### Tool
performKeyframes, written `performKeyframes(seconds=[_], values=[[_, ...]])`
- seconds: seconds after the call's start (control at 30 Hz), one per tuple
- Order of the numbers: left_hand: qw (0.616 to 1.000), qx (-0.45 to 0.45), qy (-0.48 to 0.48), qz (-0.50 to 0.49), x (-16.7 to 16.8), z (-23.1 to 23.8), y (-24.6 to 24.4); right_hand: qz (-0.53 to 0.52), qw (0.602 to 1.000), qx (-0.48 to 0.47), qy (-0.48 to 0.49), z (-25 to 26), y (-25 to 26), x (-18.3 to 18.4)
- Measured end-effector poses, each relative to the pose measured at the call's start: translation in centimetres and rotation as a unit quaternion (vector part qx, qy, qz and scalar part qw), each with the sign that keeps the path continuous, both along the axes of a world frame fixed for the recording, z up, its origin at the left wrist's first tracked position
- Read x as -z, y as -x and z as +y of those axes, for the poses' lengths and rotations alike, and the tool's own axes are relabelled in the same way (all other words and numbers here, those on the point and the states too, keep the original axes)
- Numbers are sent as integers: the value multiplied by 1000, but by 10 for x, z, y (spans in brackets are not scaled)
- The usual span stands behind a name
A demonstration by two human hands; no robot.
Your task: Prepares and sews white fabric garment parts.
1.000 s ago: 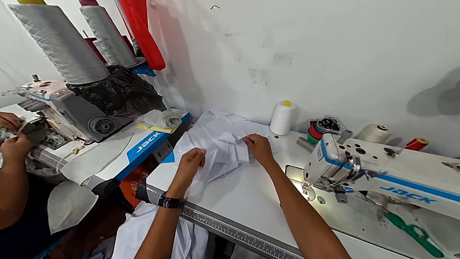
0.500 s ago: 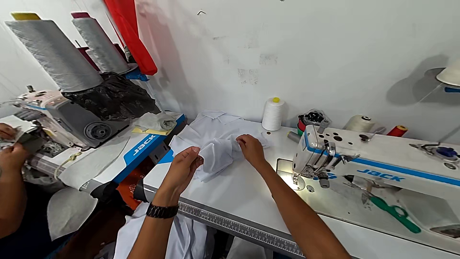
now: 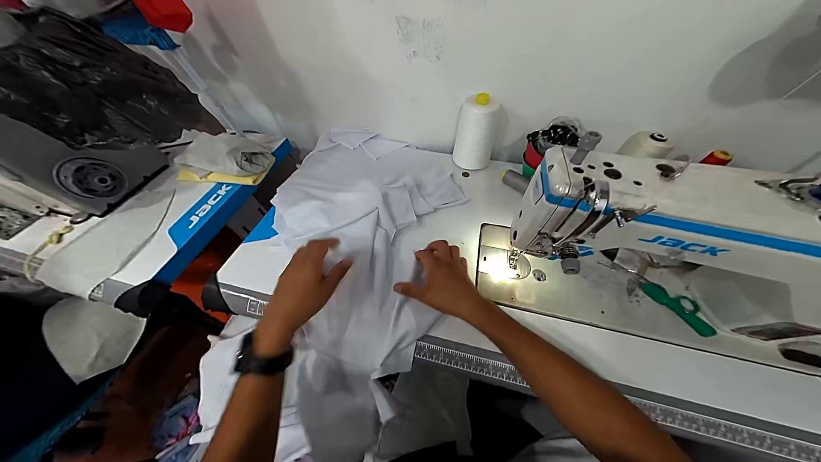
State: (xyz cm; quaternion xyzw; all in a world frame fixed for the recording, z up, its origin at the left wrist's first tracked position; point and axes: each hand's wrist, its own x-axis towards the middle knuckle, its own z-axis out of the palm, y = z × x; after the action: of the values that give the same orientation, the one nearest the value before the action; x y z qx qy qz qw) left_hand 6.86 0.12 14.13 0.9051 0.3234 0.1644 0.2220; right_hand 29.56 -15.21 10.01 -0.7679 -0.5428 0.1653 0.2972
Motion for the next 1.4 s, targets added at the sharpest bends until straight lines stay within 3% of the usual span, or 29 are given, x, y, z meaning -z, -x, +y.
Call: performKeyframes(seconds=[0.07,0.13,0.23,0.33,0.43,0.53,0.6,0.7,0.73,0.77,0.83,0.9,1.0,1.1,1.23,1.4], values=[[991,-72,-111,22,31,7,-33,-77,995,-39,-43,-3,26,9],[983,-64,-172,5,48,13,-50,-52,994,-61,-81,-16,38,10],[986,6,-165,-34,47,13,-58,194,972,-3,-129,-47,42,15],[988,10,-28,-152,33,1,-53,370,918,52,-133,-71,50,11],[942,-21,96,-320,22,-10,-50,344,936,-25,-65,-93,60,3],[899,-39,61,-431,1,-18,-43,262,949,-172,36,-122,60,-8],[869,-56,-7,-491,-26,-22,-42,239,950,-201,-1,-143,55,-17],[813,-29,-123,-568,-71,-6,-65,238,955,-92,-150,-164,41,-40],[813,-12,-151,-562,-84,4,-80,237,953,-41,-186,-167,34,-46],[836,-11,-176,-519,-94,11,-96,243,947,-2,-212,-166,25,-50],[905,-42,-231,-355,-105,8,-129,260,936,71,-225,-162,10,-47],[951,-7,-248,-185,-95,-6,-147,215,947,152,-186,-156,3,-28],[973,137,-187,7,-41,-39,-162,65,969,222,-90,-155,2,6],[955,235,-128,127,30,-51,-179,-63,964,249,-65,-171,-3,28],[943,286,-132,109,64,-56,-230,-137,949,280,-37,-197,-34,32],[944,328,-32,3,44,-67,-289,-186,923,333,-46,-218,-72,22]])
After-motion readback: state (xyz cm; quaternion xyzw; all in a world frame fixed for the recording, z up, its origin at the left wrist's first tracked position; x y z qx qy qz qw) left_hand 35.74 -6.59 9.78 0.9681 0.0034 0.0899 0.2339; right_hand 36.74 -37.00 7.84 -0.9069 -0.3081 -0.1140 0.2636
